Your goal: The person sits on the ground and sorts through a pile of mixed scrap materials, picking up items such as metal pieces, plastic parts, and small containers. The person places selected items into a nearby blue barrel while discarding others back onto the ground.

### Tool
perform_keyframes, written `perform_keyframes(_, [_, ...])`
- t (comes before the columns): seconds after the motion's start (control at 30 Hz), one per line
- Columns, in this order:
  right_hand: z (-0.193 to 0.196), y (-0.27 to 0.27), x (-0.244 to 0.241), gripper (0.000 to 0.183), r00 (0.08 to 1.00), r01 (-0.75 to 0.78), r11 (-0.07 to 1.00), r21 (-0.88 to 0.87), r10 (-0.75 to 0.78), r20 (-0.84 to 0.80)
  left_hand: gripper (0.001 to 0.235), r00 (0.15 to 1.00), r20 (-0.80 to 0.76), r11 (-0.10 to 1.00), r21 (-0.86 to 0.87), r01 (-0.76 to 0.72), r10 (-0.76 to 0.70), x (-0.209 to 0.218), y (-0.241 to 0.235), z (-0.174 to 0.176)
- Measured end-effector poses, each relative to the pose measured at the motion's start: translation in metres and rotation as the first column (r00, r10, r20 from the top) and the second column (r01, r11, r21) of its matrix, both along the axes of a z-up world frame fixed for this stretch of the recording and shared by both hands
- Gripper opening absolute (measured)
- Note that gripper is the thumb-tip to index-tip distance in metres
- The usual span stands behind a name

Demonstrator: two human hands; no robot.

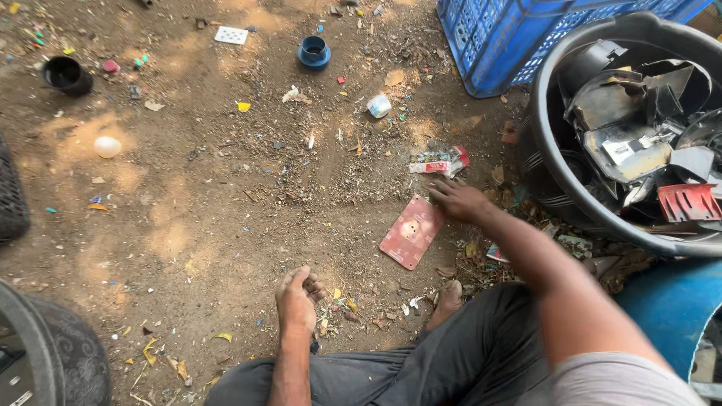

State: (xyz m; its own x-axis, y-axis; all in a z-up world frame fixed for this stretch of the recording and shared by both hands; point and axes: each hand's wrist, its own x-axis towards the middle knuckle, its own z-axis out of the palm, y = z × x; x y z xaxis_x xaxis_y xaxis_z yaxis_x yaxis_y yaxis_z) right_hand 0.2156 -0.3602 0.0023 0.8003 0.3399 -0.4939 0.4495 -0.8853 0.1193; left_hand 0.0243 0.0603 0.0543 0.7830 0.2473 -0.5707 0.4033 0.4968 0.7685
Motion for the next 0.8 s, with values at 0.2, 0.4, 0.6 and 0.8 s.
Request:
perform_keyframes(0.2, [0.059, -0.033, -0.036, 0.037, 0.926, 0.319, 0.940, -0.117, -0.336, -0.174, 0.014, 0.987, 0.058, 0.987, -0.043, 0.153, -0.150, 0.010, -0.013, 0.000])
perform_keyframes(0.4, [-0.011, -0.024, 0.058, 0.050, 0.908, 0.053, 0.924, 0.378, -0.202, 0.367, 0.037, 0.996, 0.022, 0.992, -0.088, 0.091, -0.089, 0.013, -0.012, -0.026])
perform_keyframes(0.6, [-0.056, -0.065, 0.012, 0.065, 0.966, -0.056, 0.925, 0.376, -0.044, 0.253, 0.074, 0.999, -0.003, 0.913, -0.407, -0.034, 0.036, 0.021, 0.006, -0.035])
perform_keyframes(0.8, [0.006, -0.124, -0.130, 0.059, 0.940, 0.278, 0.959, 0.055, -0.260, -0.220, 0.053, 0.996, 0.057, 0.937, -0.347, -0.049, 0.074, 0.023, -0.003, -0.043])
